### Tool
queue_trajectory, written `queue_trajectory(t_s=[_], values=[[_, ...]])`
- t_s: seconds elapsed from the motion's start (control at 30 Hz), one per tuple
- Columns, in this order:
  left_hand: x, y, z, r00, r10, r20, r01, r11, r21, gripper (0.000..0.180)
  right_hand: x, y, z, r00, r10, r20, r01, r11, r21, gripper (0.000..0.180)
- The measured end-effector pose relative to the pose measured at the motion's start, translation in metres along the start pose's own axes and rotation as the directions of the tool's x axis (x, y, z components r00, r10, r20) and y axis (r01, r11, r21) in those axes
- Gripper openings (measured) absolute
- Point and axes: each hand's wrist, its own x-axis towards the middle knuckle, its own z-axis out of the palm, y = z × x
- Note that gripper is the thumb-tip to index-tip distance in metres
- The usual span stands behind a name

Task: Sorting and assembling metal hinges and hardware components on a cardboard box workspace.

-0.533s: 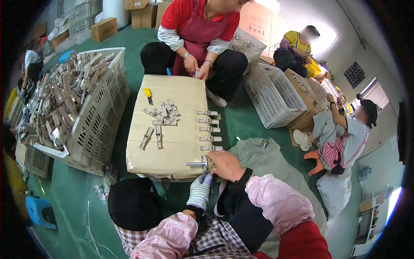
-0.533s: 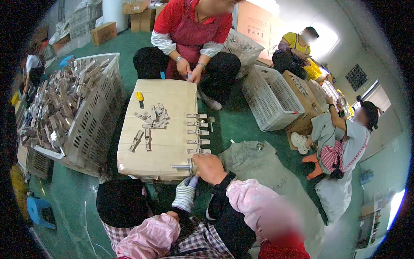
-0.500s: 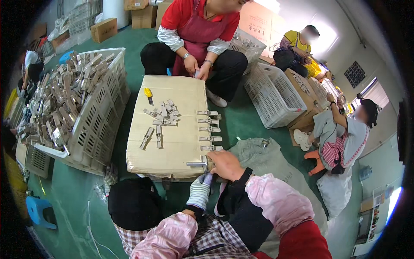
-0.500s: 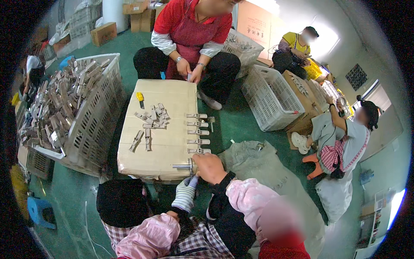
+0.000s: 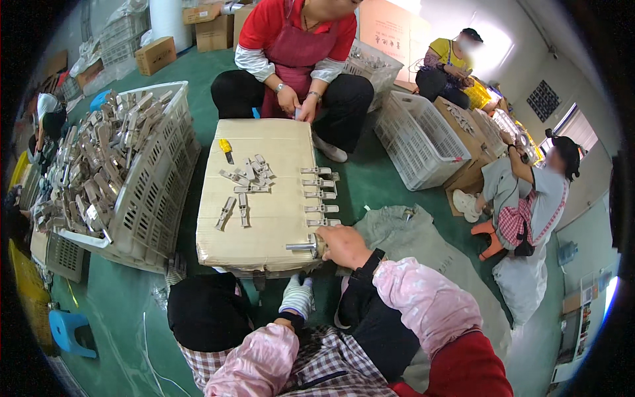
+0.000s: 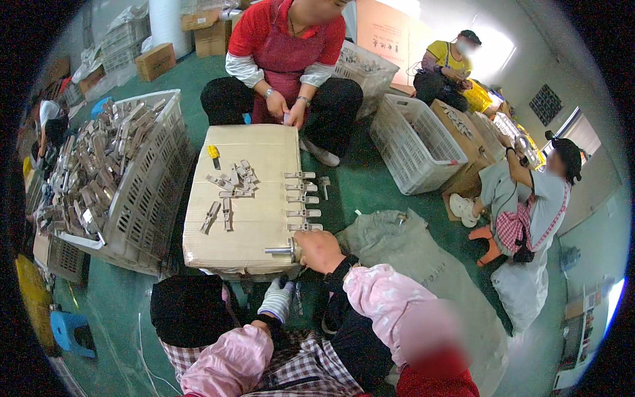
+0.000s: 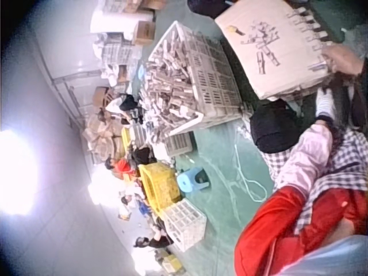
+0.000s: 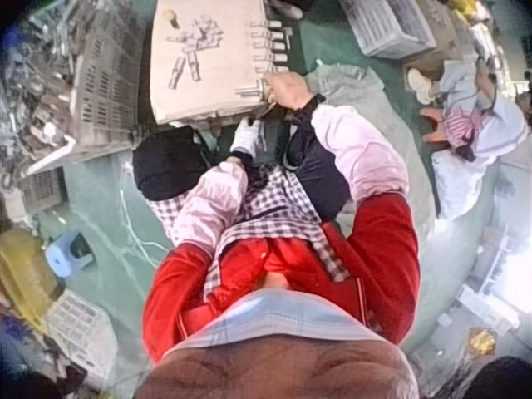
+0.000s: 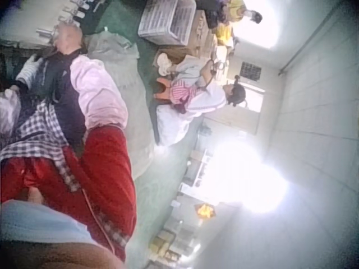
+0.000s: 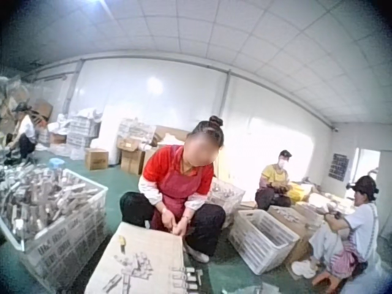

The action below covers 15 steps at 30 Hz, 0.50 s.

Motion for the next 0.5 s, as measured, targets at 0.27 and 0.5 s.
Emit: queue_trajectory(t_s=[0.27,0.5], values=[[0.013,0.012,0.005,0.975,-0.068,0.212,0.142,0.923,-0.358,0.031,0.000,0.003,0.003,0.999,0.035,0.040,-0.035,0.999,-0.001,0.041],[0.012,0.019,0.010,0.938,-0.122,0.325,0.299,0.757,-0.581,0.026,0.002,0.001,0.000,0.983,0.116,0.142,-0.113,0.993,-0.030,0.047]])
